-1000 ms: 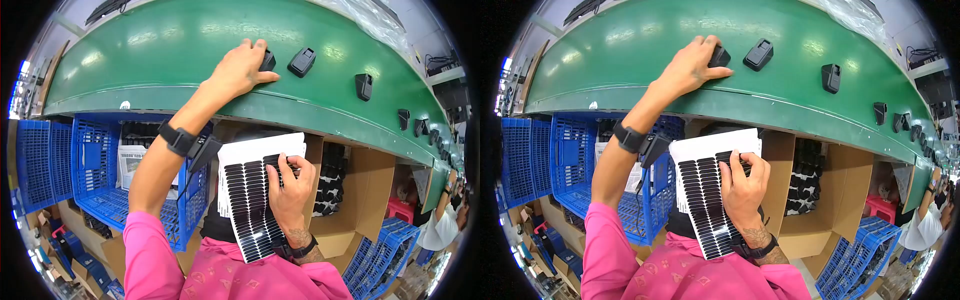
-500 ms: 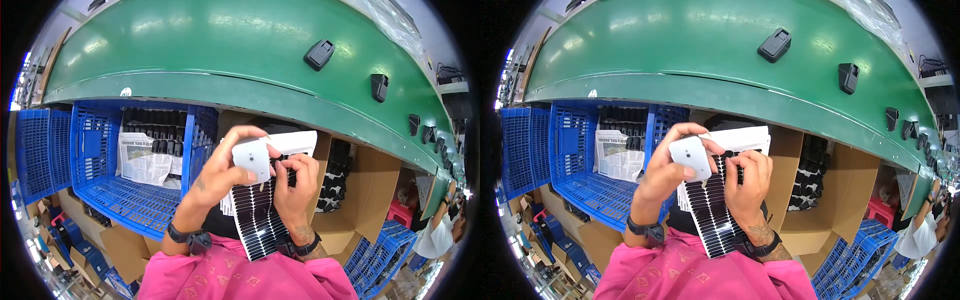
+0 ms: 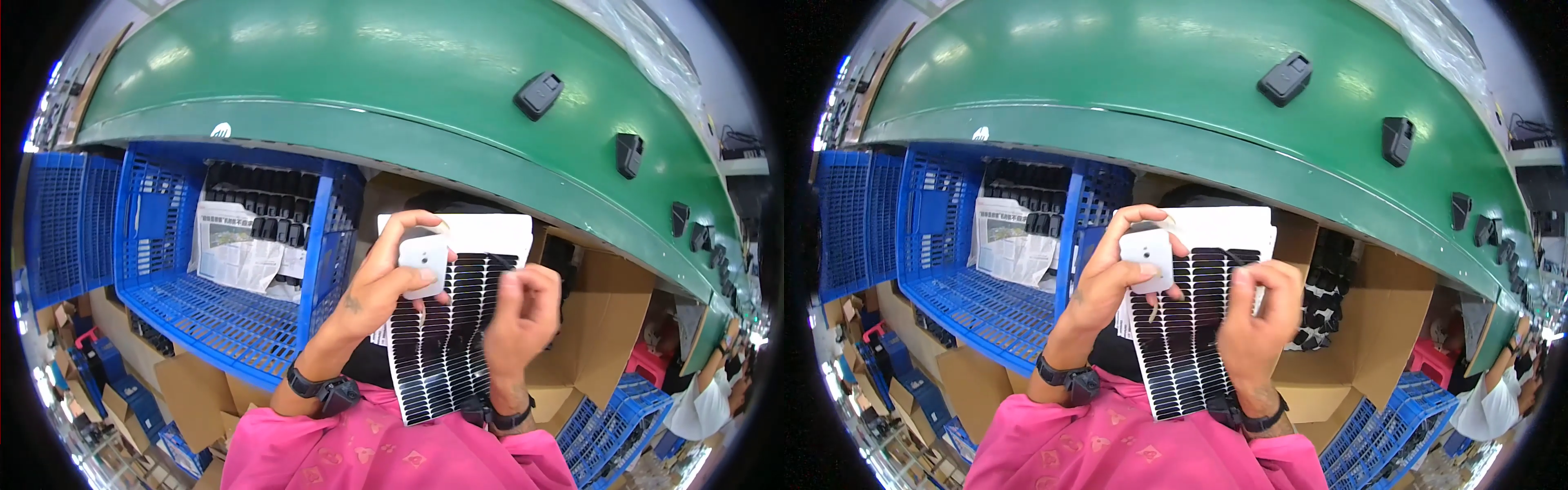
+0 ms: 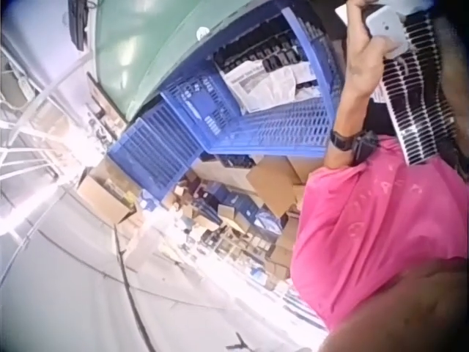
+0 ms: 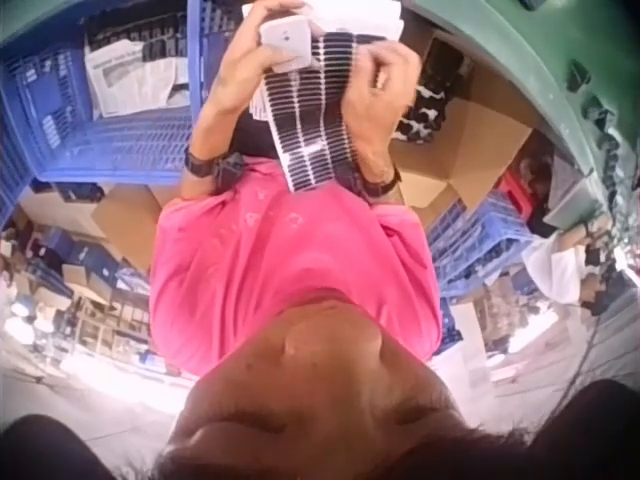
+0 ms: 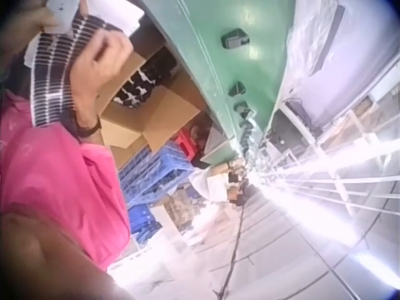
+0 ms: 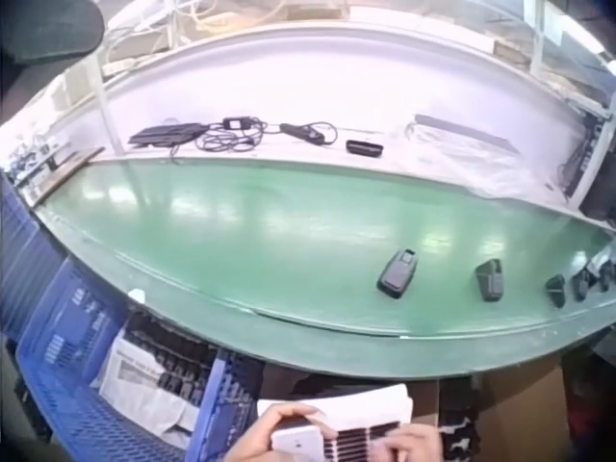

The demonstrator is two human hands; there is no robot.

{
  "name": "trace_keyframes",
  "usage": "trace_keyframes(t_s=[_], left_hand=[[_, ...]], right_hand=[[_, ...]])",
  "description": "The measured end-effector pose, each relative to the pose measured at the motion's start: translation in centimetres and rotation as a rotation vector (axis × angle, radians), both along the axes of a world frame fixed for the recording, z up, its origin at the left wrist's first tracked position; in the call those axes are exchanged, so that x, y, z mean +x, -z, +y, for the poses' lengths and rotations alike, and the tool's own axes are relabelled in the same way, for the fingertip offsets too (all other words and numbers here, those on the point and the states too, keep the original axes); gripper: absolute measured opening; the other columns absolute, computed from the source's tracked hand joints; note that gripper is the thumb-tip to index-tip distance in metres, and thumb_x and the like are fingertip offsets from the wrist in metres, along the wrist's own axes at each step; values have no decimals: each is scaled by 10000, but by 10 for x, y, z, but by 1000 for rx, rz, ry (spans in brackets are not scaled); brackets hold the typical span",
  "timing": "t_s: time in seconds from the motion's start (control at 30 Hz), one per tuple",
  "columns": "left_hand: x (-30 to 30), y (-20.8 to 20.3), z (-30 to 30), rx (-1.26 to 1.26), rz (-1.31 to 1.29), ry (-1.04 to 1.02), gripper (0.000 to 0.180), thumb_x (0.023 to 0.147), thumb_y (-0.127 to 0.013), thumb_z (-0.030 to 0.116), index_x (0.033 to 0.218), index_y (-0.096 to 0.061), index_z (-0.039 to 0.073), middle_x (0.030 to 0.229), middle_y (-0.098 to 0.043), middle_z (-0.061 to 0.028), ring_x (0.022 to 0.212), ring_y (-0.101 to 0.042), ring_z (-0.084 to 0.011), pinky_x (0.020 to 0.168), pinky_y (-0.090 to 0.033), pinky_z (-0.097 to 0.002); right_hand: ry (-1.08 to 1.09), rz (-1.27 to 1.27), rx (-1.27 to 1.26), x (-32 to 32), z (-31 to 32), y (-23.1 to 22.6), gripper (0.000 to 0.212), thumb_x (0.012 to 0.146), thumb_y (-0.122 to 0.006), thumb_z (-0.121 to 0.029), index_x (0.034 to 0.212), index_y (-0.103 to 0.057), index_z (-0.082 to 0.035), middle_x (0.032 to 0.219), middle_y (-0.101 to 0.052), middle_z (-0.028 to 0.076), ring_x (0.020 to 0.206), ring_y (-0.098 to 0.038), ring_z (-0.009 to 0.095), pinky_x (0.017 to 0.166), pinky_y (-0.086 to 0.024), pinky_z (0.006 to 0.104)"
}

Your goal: The person picks up a device from a blue crate, peels a sticker from a sheet, and presses it onto the device. After applying the sticker, the person places the device onto a green conveyor belt and repeats the process.

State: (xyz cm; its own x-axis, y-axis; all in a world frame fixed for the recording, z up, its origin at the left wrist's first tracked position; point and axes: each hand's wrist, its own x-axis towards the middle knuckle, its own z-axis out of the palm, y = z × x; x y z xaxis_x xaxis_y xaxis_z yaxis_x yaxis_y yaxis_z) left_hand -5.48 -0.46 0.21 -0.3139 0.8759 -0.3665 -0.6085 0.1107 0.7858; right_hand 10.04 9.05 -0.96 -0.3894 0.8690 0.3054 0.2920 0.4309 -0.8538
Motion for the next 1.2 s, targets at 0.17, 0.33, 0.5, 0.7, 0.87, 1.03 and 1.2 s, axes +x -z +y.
trace_keyframes(t_s=[0.17, 0.33, 0.5, 0.7, 0.87, 1.03, 1.2], left_hand=[[13, -15, -6, 40, 31, 105, 462, 867, -583, 177, 1259, -361, 76, 1069, -570, -144, 620, -604, -149, 442, -445, -208], [22, -44, -6, -10, 93, 222, 450, 881, -546, 52, 1288, -358, 68, 974, -530, -57, 700, -497, -88, 601, -414, -224], [17, -56, -5, -2, 70, 267, 449, 881, -523, 30, 1299, -358, 54, 1027, -523, -51, 801, -513, -77, 668, -438, -230], [24, -46, -8, 78, 163, 235, 426, 880, -535, 65, 1270, -367, 27, 1035, -567, -116, 933, -567, -177, 807, -456, -302], [23, -46, -7, 67, 149, 261, 453, 869, -537, 20, 1291, -372, 19, 1086, -521, -74, 971, -524, -107, 803, -446, -251], [21, -50, -7, 40, 91, 257, 446, 873, -540, 34, 1287, -374, 19, 1066, -522, -71, 931, -526, -98, 771, -448, -248], [22, -48, -7, 36, 102, 254, 444, 876, -544, 45, 1287, -376, 24, 1055, -526, -70, 919, -525, -98, 758, -445, -244]], right_hand=[[-160, 383, -747, 4, -3, -53, 95, 889, -559, -47, 876, -476, -1, 640, -497, 25, 528, -425, 63, 492, -345, 218], [-277, 418, -849, -1, -7, -65, 77, 840, -603, 24, 876, -539, 50, 706, -594, 38, 562, -491, 22, 503, -382, 158], [-268, 423, -901, -1, -7, -70, 85, 828, -622, 23, 857, -548, 53, 696, -602, 43, 551, -508, 24, 490, -389, 160], [-246, 402, -831, 0, -9, -71, 81, 817, -626, 34, 846, -552, 52, 695, -602, 41, 553, -517, 30, 494, -399, 161], [-236, 401, -820, 1, -10, -69, 86, 811, -630, 36, 850, -554, 51, 694, -592, 33, 557, -512, 28, 500, -398, 156], [-239, 395, -822, 0, -10, -68, 93, 809, -638, 33, 855, -559, 52, 696, -592, 29, 567, -511, 24, 506, -394, 151], [-237, 375, -826, -2, -9, -70, 103, 806, -650, 26, 858, -565, 52, 703, -596, 27, 575, -511, 22, 514, -393, 150]])
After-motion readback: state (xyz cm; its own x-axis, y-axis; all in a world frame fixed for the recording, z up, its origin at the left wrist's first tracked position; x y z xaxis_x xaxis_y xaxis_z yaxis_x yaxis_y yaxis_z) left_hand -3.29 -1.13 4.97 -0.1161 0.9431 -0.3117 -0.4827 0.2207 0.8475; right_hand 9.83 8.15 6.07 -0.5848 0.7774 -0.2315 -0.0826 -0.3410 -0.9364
